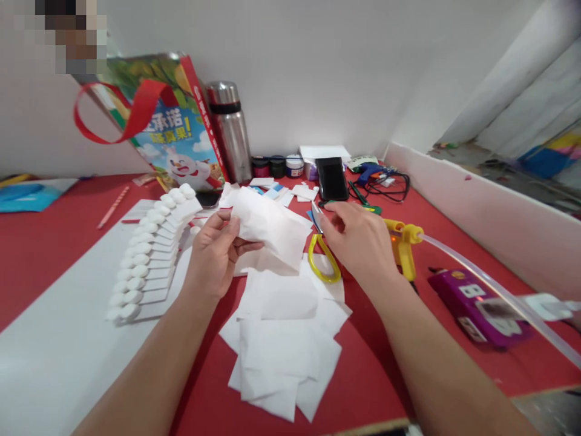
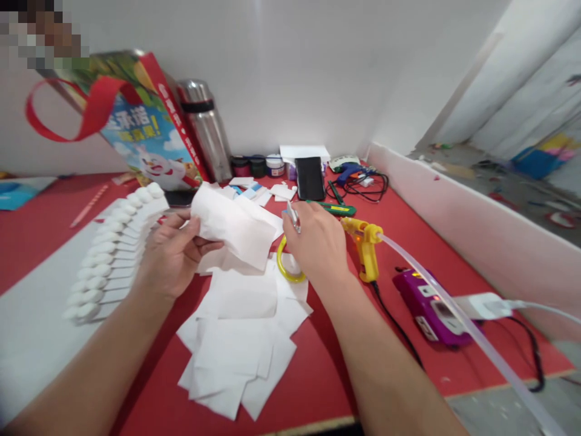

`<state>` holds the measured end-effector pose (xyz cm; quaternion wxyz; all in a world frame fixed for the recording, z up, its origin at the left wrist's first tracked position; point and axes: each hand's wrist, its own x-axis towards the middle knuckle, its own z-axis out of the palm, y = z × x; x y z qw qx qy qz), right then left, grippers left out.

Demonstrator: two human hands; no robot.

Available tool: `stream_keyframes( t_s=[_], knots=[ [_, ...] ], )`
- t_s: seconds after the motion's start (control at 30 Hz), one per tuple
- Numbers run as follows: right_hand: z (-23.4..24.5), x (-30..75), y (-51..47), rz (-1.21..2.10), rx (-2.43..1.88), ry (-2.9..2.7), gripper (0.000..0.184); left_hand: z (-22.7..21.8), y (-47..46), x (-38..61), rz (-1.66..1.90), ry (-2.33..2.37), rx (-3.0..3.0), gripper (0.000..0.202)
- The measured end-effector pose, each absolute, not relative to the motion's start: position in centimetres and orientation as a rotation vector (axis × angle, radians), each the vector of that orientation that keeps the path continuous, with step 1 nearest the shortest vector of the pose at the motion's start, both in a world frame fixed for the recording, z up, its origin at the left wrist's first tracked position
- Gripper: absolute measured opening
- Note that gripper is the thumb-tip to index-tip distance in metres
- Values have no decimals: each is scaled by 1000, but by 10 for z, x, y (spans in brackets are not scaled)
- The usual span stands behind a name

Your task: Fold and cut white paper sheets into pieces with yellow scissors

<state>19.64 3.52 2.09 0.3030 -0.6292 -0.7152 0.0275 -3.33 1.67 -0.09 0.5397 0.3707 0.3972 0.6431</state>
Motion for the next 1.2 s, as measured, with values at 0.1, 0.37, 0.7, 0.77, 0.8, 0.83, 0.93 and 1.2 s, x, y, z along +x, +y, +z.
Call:
stream_keyframes(
  t_s=[0.1, 0.37, 0.7, 0.77, 0.8, 0.83, 0.93, 1.2],
  knots=[
    [26, 189, 30, 574, -1260, -1685, 31, 0, 16, -34, 1547, 887, 913, 26],
    [20, 174, 25, 1337, -1085, -1360, 28, 5, 12, -26, 1567, 946, 974, 29],
    [9, 159, 21, 1154, -972, -1569, 26, 12, -8, 2, 1244, 755, 935, 39],
    [10, 157, 21, 1223, -960, -1529, 30, 9, -9, 4, 1238, 753, 910, 39],
    [10, 157, 21, 1224, -964, -1509, 32, 9, -9, 4, 1240, 754, 901, 40],
    [10, 158, 22, 1222, -966, -1492, 34, 8, -10, 5, 1242, 753, 898, 40],
    [10, 159, 23, 1225, -956, -1457, 40, 7, -10, 5, 1223, 742, 914, 42],
    [11, 158, 22, 1252, -926, -1416, 46, 2, -8, 4, 1280, 738, 941, 35]
  ],
)
